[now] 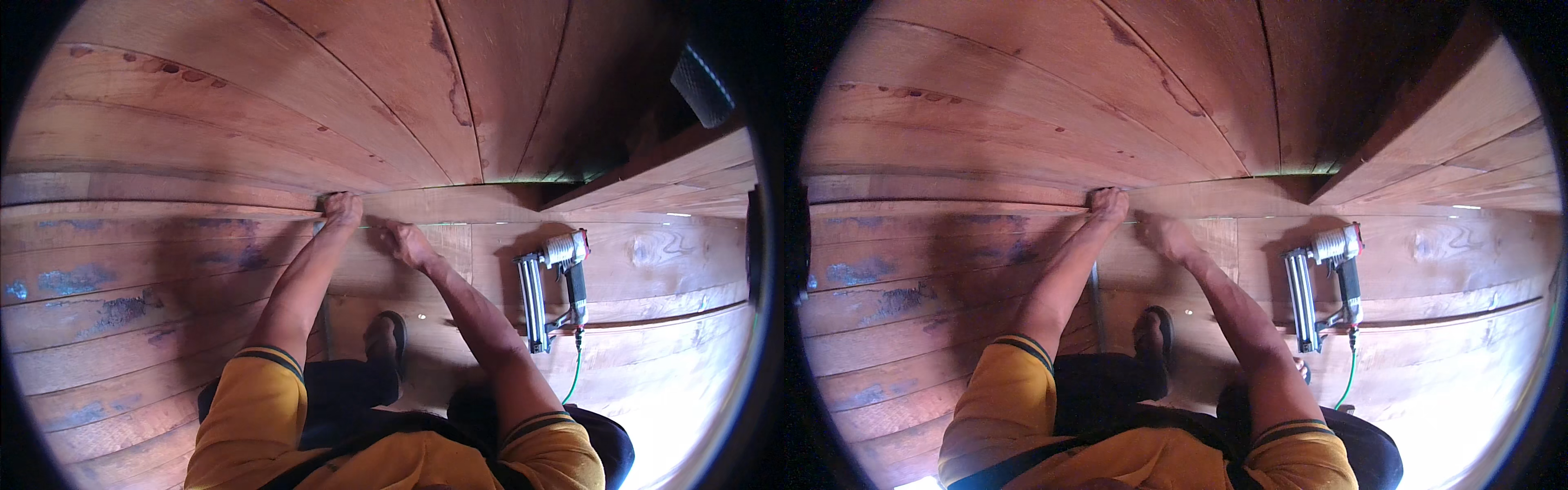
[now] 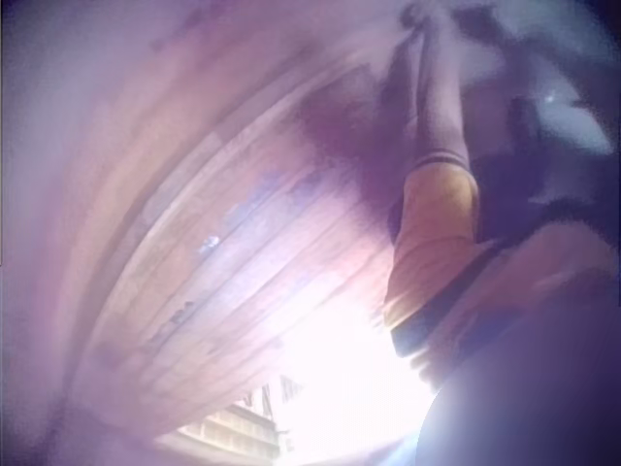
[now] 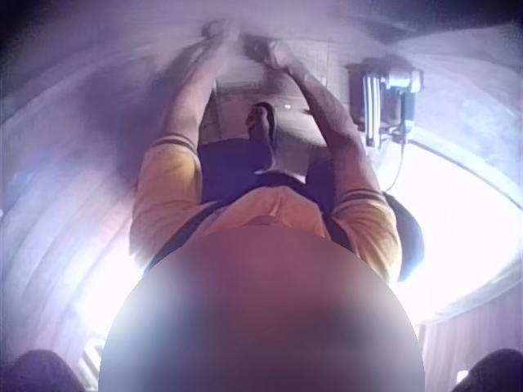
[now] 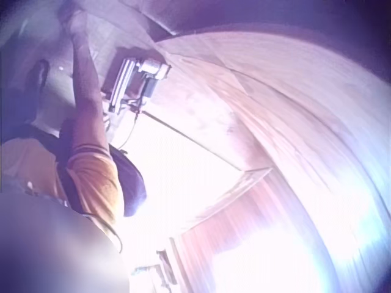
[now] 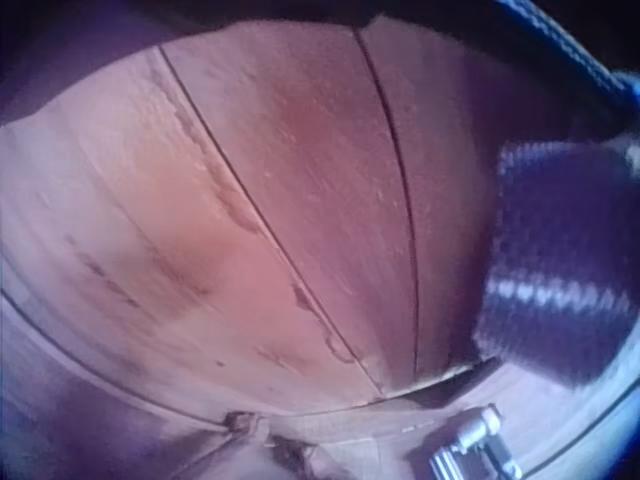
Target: The person installs wooden planks onto a curved wooden wall using a pneumatic nail gun. They measure and cut planks with a hand saw, then position and nail them into place.
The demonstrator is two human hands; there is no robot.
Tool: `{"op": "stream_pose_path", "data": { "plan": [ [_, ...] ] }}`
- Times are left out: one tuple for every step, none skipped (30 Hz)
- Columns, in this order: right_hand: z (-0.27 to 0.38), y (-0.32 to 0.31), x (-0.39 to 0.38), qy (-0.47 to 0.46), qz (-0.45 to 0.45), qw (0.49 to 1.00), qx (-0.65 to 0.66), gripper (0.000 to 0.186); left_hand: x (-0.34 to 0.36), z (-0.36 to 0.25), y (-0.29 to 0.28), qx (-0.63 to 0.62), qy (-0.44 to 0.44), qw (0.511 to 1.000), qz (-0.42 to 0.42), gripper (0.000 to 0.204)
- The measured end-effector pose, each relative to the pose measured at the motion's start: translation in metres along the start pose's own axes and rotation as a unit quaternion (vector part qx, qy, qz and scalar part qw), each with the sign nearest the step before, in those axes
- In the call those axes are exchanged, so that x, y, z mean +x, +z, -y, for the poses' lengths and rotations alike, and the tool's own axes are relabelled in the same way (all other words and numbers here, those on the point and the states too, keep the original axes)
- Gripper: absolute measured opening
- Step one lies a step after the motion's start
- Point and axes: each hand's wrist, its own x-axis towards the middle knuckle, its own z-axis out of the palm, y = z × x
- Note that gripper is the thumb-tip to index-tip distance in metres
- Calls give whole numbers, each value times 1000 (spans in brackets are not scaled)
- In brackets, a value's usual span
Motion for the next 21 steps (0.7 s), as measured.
{"op": "stream_pose_path", "data": {
  "plan": [
    [2,-1,1,-22,-13,1000,18,33,-1,0,-2,-2,-11,1000,16,30],
    [4,-3,1,-33,-20,999,26,34,-2,0,-3,-8,-13,1000,23,29],
    [7,-5,2,-44,-27,998,33,35,-4,0,-4,17,-6,999,37,29],
    [9,-8,3,-24,-13,999,41,36,-6,0,-5,39,8,998,40,28],
    [11,-10,5,-3,1,999,49,36,-7,1,-5,63,23,997,47,27],
    [11,-11,8,48,39,997,47,37,-9,1,-4,91,35,994,51,27],
    [11,-11,13,82,58,990,96,38,-10,0,-3,118,46,990,59,27],
    [11,-8,20,143,104,975,134,39,-10,-1,-2,146,54,985,70,27],
    [8,-5,29,170,132,959,182,40,-10,-2,-1,156,62,983,73,27],
    [7,2,39,178,143,964,137,41,-10,-4,1,166,69,980,80,27],
    [5,8,50,93,121,986,69,42,-10,-6,3,173,71,978,95,27],
    [5,16,65,-39,81,994,-61,43,-9,-9,4,185,52,977,91,26],
    [3,22,76,-39,79,995,-40,44,-10,-11,6,205,57,974,83,26],
    [2,26,85,-68,74,994,-49,45,-10,-13,7,226,56,969,76,26],
    [2,27,91,39,132,991,6,49,-11,-14,8,247,56,965,70,26],
    [2,26,95,83,167,976,109,54,-12,-15,8,254,55,963,67,26],
    [3,25,97,165,195,951,173,58,-14,-16,9,262,55,962,61,26],
    [3,21,93,198,208,935,210,55,-15,-18,9,271,56,960,43,26],
    [5,18,89,226,215,915,257,52,-17,-20,10,291,83,952,38,25],
    [6,17,83,221,214,924,226,49,-19,-23,12,315,113,942,21,24],
    [7,16,75,208,205,934,207,45,-21,-27,13,345,140,928,13,23]
  ]
}}
